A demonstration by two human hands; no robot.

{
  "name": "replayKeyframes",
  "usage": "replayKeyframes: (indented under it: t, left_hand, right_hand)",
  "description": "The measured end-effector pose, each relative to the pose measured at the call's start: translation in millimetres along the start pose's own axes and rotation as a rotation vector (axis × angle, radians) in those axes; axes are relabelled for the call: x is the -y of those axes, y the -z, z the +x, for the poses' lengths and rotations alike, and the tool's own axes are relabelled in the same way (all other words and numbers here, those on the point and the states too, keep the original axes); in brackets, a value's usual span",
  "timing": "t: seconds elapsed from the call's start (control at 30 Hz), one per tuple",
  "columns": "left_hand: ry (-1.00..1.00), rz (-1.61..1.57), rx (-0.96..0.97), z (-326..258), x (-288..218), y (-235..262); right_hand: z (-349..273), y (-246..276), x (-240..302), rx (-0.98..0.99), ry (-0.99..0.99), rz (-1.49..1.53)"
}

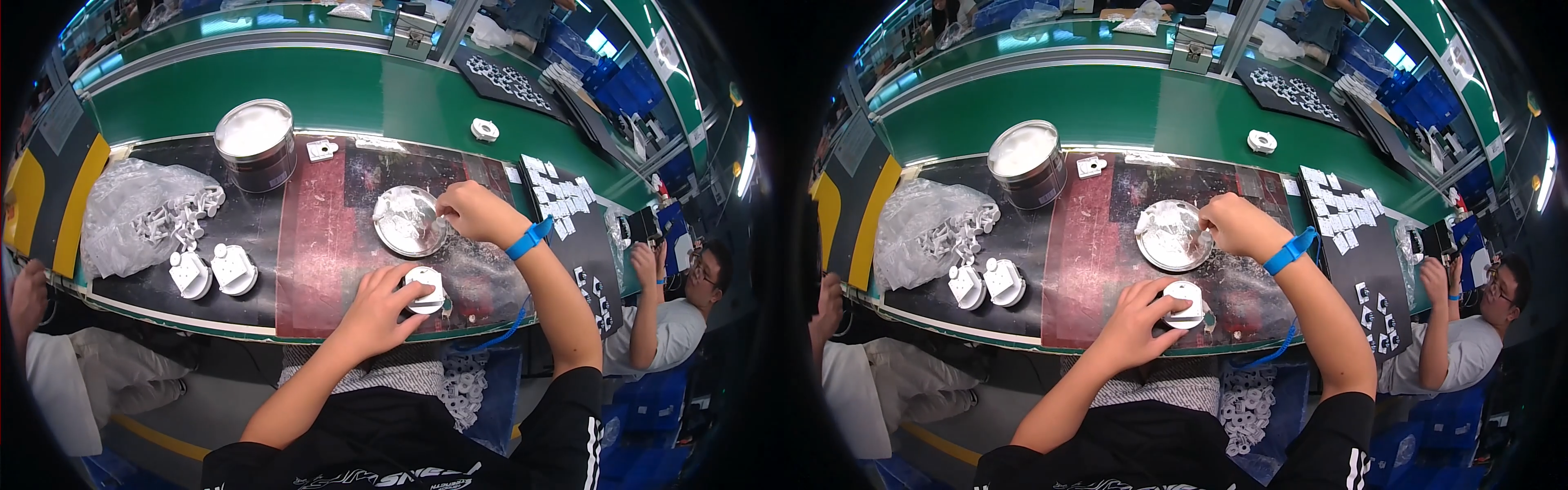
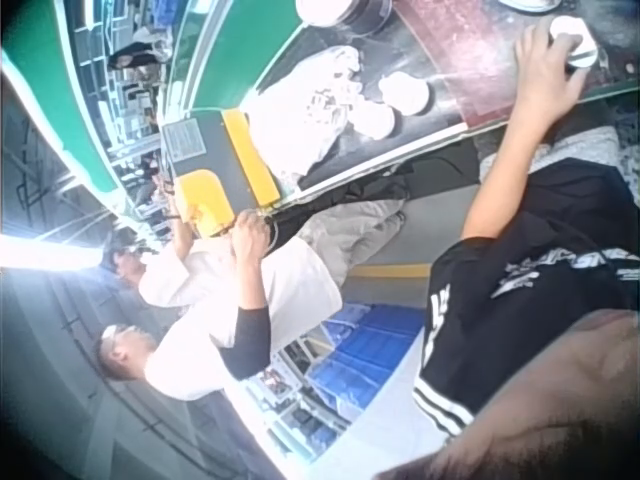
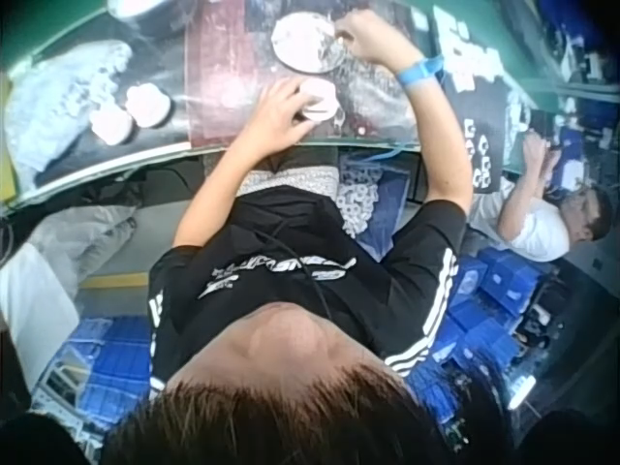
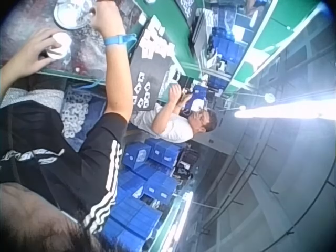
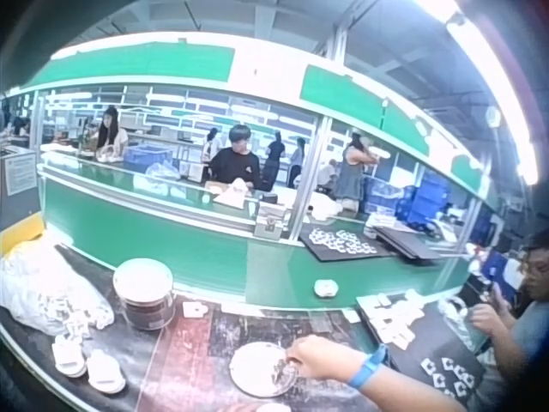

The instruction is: Assembling electronic light components by applying thermal paste and attaching small LED boards to circular plastic housings.

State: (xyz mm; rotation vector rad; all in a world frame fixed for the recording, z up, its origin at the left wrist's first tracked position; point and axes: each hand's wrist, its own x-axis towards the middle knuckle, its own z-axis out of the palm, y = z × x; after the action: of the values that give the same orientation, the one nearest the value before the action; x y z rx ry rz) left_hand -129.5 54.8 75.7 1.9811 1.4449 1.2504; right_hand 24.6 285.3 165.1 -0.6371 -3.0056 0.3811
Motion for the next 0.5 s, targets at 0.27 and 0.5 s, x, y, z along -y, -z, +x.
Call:
replayKeyframes:
  t: [0.27,0.5]
  left_hand:
    - [0.001,0.005,0.005,0.0,0.2,0.2]
    - [-0.001,0.012,0.008,1.3,-1.2,1.4]
  right_hand:
    - [0.2,4.6,6.1,0.005,-0.003,-0.016]
    - [-1.3,5.9,7.4,-0.034,-0.020,0.018]
